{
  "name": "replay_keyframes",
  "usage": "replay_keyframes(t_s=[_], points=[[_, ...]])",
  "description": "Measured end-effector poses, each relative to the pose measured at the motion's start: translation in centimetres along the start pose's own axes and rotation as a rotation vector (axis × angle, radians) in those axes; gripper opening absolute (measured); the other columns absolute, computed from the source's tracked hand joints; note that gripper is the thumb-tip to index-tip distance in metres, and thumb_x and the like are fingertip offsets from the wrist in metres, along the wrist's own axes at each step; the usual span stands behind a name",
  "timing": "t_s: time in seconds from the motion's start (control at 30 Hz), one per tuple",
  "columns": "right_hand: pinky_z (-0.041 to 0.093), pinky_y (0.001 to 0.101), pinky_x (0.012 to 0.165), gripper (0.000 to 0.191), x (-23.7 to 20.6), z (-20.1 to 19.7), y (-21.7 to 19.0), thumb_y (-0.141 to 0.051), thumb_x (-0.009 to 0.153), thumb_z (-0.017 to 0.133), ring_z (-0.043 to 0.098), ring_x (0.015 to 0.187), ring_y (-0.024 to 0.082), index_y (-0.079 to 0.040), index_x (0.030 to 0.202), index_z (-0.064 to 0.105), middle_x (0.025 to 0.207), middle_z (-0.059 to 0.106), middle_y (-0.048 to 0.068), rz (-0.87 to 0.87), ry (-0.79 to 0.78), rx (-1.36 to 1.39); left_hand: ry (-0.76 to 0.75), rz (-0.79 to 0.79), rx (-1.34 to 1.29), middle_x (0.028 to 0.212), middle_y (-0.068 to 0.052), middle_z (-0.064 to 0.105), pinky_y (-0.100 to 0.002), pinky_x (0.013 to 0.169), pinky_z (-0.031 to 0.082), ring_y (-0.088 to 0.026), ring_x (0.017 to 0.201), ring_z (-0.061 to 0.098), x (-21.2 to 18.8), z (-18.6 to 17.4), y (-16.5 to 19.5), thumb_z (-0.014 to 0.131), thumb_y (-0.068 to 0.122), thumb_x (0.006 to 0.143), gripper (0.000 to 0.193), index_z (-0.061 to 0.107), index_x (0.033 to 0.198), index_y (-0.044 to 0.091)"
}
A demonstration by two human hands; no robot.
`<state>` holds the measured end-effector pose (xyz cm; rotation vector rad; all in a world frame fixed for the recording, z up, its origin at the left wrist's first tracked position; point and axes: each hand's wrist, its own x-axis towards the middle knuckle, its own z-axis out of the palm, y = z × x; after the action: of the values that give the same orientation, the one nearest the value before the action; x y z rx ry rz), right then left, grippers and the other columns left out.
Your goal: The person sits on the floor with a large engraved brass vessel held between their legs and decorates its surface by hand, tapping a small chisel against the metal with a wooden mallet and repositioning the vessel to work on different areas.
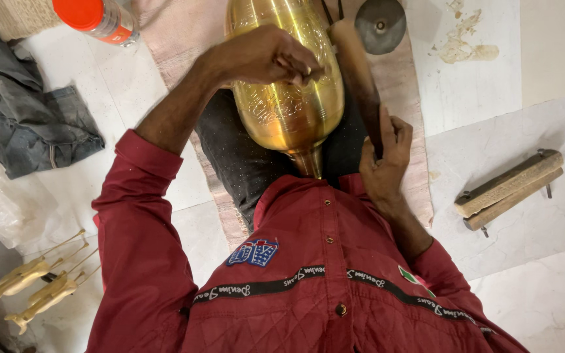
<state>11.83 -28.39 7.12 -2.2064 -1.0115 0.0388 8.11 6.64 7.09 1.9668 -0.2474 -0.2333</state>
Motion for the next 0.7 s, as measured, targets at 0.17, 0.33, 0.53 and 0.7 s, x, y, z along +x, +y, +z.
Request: replay_keyframes(t_s=[0.17,0.33,0.53,0.7], points=[[0.052,0.0387,0.099,0.072,1.3,-0.2,0.5,0.006,0.092,0.062,0.057,0.113,0.030,-0.008,0.160,0.045,0.122,0.052,0.017,0.189,-0.130,0.170,0.383,0.143,-0.259,0.114,-0.014,0.077,-0.038,0.095,0.069,-0.021,0.100,0.079,-1.1,0.1,-1.8,0.064,0.001,0.108,0.033,0.061,0.140,0.008],[0.056,0.0370,0.092,0.066,2.7,-0.1,1.3,-0.001,0.097,0.068,0.062,0.109,0.029,-0.009,0.158,0.047,0.121,0.054,0.016,0.095,-0.170,0.132,0.369,0.093,-0.106,0.113,-0.015,0.079,-0.041,0.097,0.067,-0.024,0.102,0.080,-1.6,1.5,-2.7,0.066,0.001,0.105,0.034,0.063,0.139,0.008],[0.054,0.0390,0.090,0.060,5.1,-0.9,1.8,-0.004,0.099,0.070,0.064,0.108,0.032,-0.008,0.156,0.051,0.121,0.057,0.018,-0.027,-0.194,0.027,0.363,0.052,-0.035,0.118,-0.018,0.076,-0.042,0.096,0.066,-0.026,0.103,0.079,-1.2,1.6,-2.4,0.060,-0.006,0.101,0.045,0.058,0.145,0.007],[0.056,0.0398,0.091,0.060,7.7,-2.1,2.7,-0.001,0.098,0.071,0.065,0.108,0.031,-0.013,0.155,0.054,0.121,0.059,0.018,-0.088,-0.181,-0.057,0.336,-0.052,-0.078,0.117,-0.017,0.076,-0.037,0.089,0.069,-0.024,0.100,0.079,-1.1,1.4,-1.5,0.058,-0.009,0.096,0.050,0.059,0.143,0.007]])
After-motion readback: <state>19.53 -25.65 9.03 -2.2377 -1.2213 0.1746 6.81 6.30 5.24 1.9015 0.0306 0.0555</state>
